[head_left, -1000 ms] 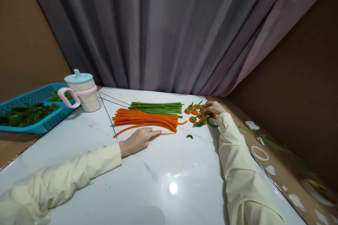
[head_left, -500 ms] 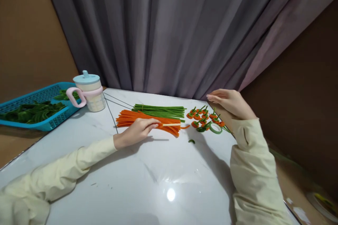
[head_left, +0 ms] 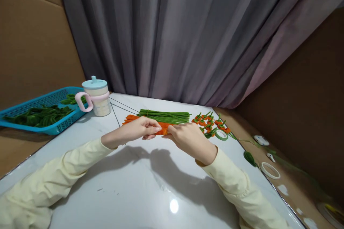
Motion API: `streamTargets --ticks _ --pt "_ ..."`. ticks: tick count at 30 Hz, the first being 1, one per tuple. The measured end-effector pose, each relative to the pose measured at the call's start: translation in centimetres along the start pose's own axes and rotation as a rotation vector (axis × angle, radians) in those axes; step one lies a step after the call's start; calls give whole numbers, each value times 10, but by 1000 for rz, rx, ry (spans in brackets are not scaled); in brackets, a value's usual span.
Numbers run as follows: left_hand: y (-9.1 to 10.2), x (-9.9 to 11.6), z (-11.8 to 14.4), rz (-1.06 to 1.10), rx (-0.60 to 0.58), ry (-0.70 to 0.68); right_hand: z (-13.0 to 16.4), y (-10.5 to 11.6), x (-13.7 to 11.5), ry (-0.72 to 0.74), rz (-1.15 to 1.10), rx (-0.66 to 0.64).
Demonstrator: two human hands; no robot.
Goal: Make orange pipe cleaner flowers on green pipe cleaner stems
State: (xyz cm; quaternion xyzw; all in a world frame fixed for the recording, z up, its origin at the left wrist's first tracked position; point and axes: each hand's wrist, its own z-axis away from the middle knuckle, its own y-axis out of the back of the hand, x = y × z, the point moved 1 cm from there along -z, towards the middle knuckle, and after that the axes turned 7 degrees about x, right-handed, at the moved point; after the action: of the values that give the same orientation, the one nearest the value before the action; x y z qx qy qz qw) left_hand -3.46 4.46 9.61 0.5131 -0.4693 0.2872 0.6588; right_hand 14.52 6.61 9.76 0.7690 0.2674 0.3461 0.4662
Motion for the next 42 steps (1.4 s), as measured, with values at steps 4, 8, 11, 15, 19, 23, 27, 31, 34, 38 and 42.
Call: streamTargets --ticks 4,8,11,15,19,23,27,31,34,38,42 --pt "3 -7 -5 152 -48 112 0 3 0 36 -95 21" --pt "1 -6 -5 123 -23 110 -2 1 1 -1 -216 -22" --pt "-1 -4 -4 -25 16 74 -3 -4 -1 -17 -309 -13" --pt "-4 -6 -1 -188 66 -65 -3 -12 -2 -44 -427 3" --pt "-8 -10 0 -280 108 -187 -2 -14 -9 -51 -443 53" --pt "-11 -11 -2 -282 105 -266 0 -13 -19 -36 -266 123" --pt "-5 1 -1 -283 97 -280 -1 -8 -16 2 -271 231" --pt "7 15 6 -168 35 -229 0 5 -4 -30 -347 278" --pt "15 17 9 -11 -27 -223 3 11 3 -75 -372 319" --pt "18 15 9 14 -41 -248 2 10 7 -7 -591 316" --pt "19 10 7 -97 -43 -254 -4 9 8 36 -819 135"
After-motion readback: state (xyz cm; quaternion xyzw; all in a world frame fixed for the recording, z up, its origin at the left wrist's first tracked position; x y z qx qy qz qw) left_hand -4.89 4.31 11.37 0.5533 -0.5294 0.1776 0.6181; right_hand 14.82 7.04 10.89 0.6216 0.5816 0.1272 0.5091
